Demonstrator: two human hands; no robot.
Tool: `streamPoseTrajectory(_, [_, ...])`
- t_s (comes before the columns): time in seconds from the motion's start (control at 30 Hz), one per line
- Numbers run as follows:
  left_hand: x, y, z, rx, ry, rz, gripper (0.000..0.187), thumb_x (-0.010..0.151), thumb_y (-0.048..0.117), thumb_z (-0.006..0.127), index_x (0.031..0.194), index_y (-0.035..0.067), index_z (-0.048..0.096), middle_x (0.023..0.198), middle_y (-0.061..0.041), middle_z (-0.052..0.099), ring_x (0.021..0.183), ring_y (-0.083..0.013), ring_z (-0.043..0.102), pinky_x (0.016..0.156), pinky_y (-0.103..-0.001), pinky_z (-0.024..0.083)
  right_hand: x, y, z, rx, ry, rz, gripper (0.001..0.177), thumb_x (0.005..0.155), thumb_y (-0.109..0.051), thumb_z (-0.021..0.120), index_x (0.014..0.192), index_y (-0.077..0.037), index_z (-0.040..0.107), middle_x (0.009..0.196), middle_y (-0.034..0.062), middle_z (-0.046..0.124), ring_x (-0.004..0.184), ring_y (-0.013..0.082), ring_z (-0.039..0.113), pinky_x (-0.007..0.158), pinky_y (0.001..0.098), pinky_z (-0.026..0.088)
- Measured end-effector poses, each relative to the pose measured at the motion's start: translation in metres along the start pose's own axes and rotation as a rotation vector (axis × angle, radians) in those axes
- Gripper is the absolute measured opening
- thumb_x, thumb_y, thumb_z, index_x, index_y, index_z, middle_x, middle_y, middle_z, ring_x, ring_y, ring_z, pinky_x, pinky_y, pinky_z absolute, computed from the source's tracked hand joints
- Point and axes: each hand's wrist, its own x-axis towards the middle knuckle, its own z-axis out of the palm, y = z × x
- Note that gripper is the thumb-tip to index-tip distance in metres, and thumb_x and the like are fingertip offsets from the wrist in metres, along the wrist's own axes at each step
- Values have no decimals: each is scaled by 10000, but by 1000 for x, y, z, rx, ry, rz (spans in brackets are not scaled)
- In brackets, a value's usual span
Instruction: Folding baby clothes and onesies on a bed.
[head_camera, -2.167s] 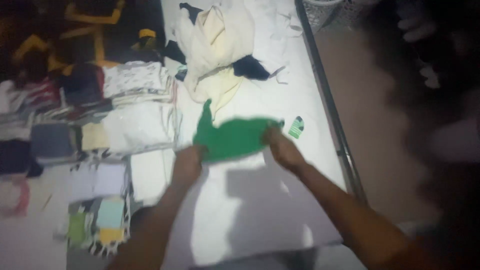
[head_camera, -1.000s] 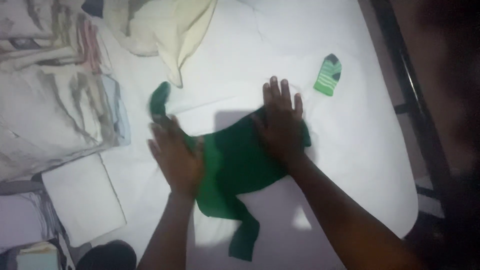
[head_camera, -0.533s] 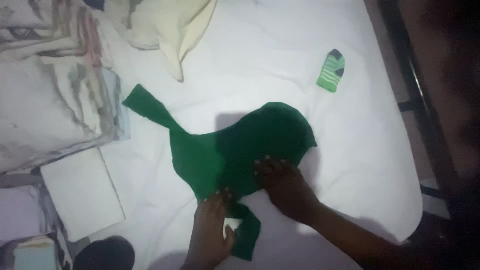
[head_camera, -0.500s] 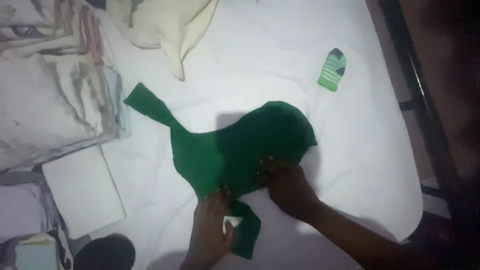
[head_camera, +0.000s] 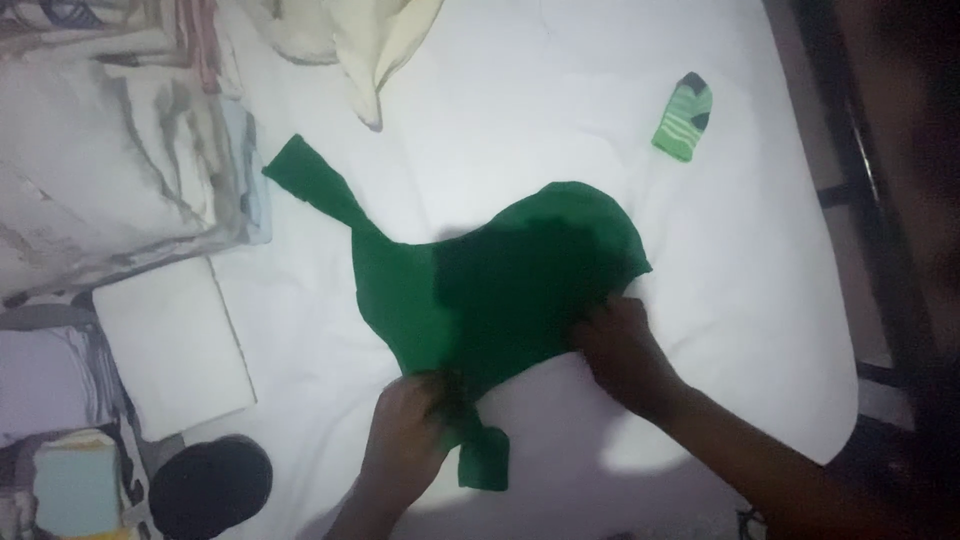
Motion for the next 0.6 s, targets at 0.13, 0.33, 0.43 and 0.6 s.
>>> streamPoseTrajectory(0.13, [11, -9, 8, -39, -86, -166, 220, 824, 43, 676, 1040, 63, 716, 1055, -139, 678, 1022, -303, 615, 923, -461, 475, 6, 18, 12, 92, 238, -95, 177, 866, 15, 612, 894, -88, 754, 934, 152, 684, 963, 326, 600, 894, 511, 441])
streamPoseTrajectory(0.33, [34, -50, 20, 43, 300, -34, 77, 876, 35, 636, 943, 17, 669, 821, -171, 683, 776, -351, 664, 696, -481, 534, 23, 20, -3, 453, 296, 94, 39, 852, -20, 661, 870, -25, 695, 1051, 185, 627, 1051, 348, 545, 919, 489, 451])
streamPoseTrajectory(0.43, [59, -18, -7, -93, 298, -223, 123, 936, 38, 589, 1019, 13, 676, 752, -168, 696, 664, -321, 686, 612, -457, 542, 29, 9, -1, 433, 422, 88, 91, 827, -35, 688, 916, -36, 668, 1064, 176, 614, 1079, 352, 546, 961, 504, 433])
streamPoseTrajectory(0.6, [67, -15, -16, -130, 261, -324, 232, 904, 66, 610, 1111, 7, 698, 747, -198, 708, 593, -314, 692, 556, -430, 533, 21, -54, 45, 675, 638, 82, 277, 883, -157, 729, 1132, -66, 646, 1154, 158, 624, 1104, 339, 590, 974, 479, 482])
